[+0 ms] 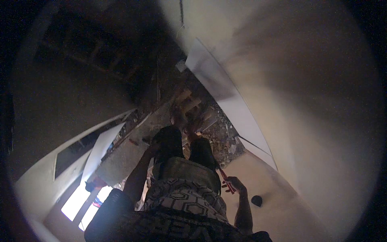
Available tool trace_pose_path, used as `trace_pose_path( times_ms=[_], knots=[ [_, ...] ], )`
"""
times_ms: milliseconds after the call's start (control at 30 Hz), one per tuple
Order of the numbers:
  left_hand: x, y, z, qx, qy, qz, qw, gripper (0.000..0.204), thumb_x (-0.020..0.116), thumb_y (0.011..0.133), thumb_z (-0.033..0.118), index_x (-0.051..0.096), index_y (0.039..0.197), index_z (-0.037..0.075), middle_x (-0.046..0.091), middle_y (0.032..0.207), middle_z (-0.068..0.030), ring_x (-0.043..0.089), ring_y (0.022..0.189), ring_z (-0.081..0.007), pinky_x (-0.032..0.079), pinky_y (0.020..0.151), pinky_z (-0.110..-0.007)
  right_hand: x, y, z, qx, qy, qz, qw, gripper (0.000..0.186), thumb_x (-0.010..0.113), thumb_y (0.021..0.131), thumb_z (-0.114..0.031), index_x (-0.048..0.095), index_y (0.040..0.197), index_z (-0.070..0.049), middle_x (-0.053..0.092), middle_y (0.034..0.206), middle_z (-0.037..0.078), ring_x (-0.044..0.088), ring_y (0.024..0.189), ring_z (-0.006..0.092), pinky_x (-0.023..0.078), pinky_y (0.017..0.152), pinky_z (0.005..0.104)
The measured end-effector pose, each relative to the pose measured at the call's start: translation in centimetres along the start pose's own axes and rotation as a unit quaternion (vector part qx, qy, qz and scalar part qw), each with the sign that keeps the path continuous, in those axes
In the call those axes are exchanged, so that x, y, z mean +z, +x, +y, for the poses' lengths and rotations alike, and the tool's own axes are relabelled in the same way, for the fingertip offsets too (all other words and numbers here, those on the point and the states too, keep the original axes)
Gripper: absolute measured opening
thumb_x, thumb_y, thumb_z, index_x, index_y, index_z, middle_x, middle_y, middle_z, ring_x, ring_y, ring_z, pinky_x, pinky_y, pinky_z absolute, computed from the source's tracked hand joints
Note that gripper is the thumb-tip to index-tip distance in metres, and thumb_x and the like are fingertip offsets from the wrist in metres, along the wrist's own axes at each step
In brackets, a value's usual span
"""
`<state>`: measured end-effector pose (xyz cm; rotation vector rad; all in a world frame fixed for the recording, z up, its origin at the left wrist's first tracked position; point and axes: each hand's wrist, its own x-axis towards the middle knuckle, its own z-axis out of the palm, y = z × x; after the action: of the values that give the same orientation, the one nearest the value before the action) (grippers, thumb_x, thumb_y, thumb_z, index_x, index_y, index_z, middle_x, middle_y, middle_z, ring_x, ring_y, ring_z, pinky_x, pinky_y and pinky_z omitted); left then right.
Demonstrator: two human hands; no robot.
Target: The person secures a metal electrical conduit to a wall using a red-handled tool. They repeatedly clamp the conduit to the wall surface along its length.
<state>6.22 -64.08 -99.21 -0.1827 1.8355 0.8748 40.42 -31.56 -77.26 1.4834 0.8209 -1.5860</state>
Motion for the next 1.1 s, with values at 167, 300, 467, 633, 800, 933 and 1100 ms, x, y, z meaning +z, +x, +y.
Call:
trace_pose_path(
  times_ms=[167, 300, 467, 633, 800, 933, 1100],
  knots=[
    [0.2, 6.8, 11.9, 0.181, 0.14, -0.048, 0.972, 0.052, 0.057, 0.087, 0.019, 0.04, 0.132, 0.0, 0.049, 0.131, -0.0155, 0.049, 0.117, -0.0276, 0.038, 0.1, -0.038, -1.1, 1.7, 0.8, -0.097, 0.085, 0.002, 0.992, 0.042, 0.059, 0.087, -0.028, 0.051, 0.117, 0.0, 0.059, 0.105, 0.012, 0.063, 0.088, 0.0276, 0.054, 0.064, 0.042],
    [4.5, 10.3, 25.4, 0.231, 0.201, -0.112, 0.945, 0.048, 0.059, 0.087, 0.019, 0.044, 0.129, 0.002, 0.051, 0.128, -0.0158, 0.05, 0.116, -0.0285, 0.038, 0.1, -0.039, -3.3, 0.3, -4.0, -0.17, 0.136, 0.019, 0.976, 0.044, 0.06, 0.086, -0.029, 0.051, 0.117, 0.001, 0.059, 0.103, 0.013, 0.063, 0.088, 0.0278, 0.053, 0.064, 0.0417],
    [9.1, 7.3, 38.0, 0.32, 0.295, -0.199, 0.878, 0.043, 0.06, 0.087, 0.019, 0.049, 0.125, 0.003, 0.054, 0.125, -0.0162, 0.051, 0.116, -0.0296, 0.037, 0.101, -0.04, -3.1, -1.9, -6.3, -0.255, 0.23, 0.04, 0.938, 0.046, 0.061, 0.085, -0.029, 0.05, 0.117, 0.002, 0.059, 0.101, 0.014, 0.062, 0.087, 0.0281, 0.053, 0.065, 0.0414],
    [10.7, -3.3, 46.7, 0.47, 0.335, -0.271, 0.77, 0.038, 0.062, 0.086, 0.019, 0.055, 0.121, 0.005, 0.057, 0.121, -0.0166, 0.052, 0.115, -0.0307, 0.037, 0.101, -0.041, -2.0, -6.7, -6.0, -0.361, 0.343, 0.033, 0.867, 0.048, 0.062, 0.084, -0.029, 0.049, 0.118, 0.003, 0.059, 0.098, 0.016, 0.061, 0.086, 0.0283, 0.052, 0.065, 0.041],
    [9.8, -26.9, 65.6, 0.785, 0.198, -0.153, 0.567, 0.033, 0.062, 0.087, 0.017, 0.059, 0.118, 0.007, 0.059, 0.121, -0.0131, 0.053, 0.115, -0.0304, 0.036, 0.102, -0.042, 0.9, -10.7, -5.5, -0.548, 0.459, -0.009, 0.699, 0.05, 0.064, 0.083, -0.029, 0.049, 0.118, 0.005, 0.058, 0.096, 0.017, 0.06, 0.085, 0.0286, 0.051, 0.065, 0.0406],
    [10.3, -45.8, 80.9, 0.943, -0.091, -0.014, 0.321, 0.026, 0.062, 0.087, 0.017, 0.063, 0.111, 0.005, 0.064, 0.111, -0.0142, 0.058, 0.106, -0.0273, 0.044, 0.092, -0.037, 1.6, -16.0, -7.0, -0.695, 0.462, 0.004, 0.551, 0.052, 0.064, 0.083, -0.029, 0.048, 0.118, 0.006, 0.058, 0.094, 0.018, 0.06, 0.084, 0.0288, 0.051, 0.066, 0.0403],
    [15.6, -55.0, 96.4, 0.966, -0.066, 0.083, 0.236, 0.036, 0.069, 0.079, 0.039, 0.069, 0.102, 0.011, 0.067, 0.098, -0.0141, 0.058, 0.101, -0.0315, 0.044, 0.09, -0.042, 2.9, -30.4, -11.9, -0.77, 0.367, 0.249, 0.459, 0.043, 0.069, 0.082, -0.031, 0.055, 0.099, 0.006, 0.057, 0.077, 0.009, 0.058, 0.067, 0.0198, 0.051, 0.064, 0.0359]
  ],
)
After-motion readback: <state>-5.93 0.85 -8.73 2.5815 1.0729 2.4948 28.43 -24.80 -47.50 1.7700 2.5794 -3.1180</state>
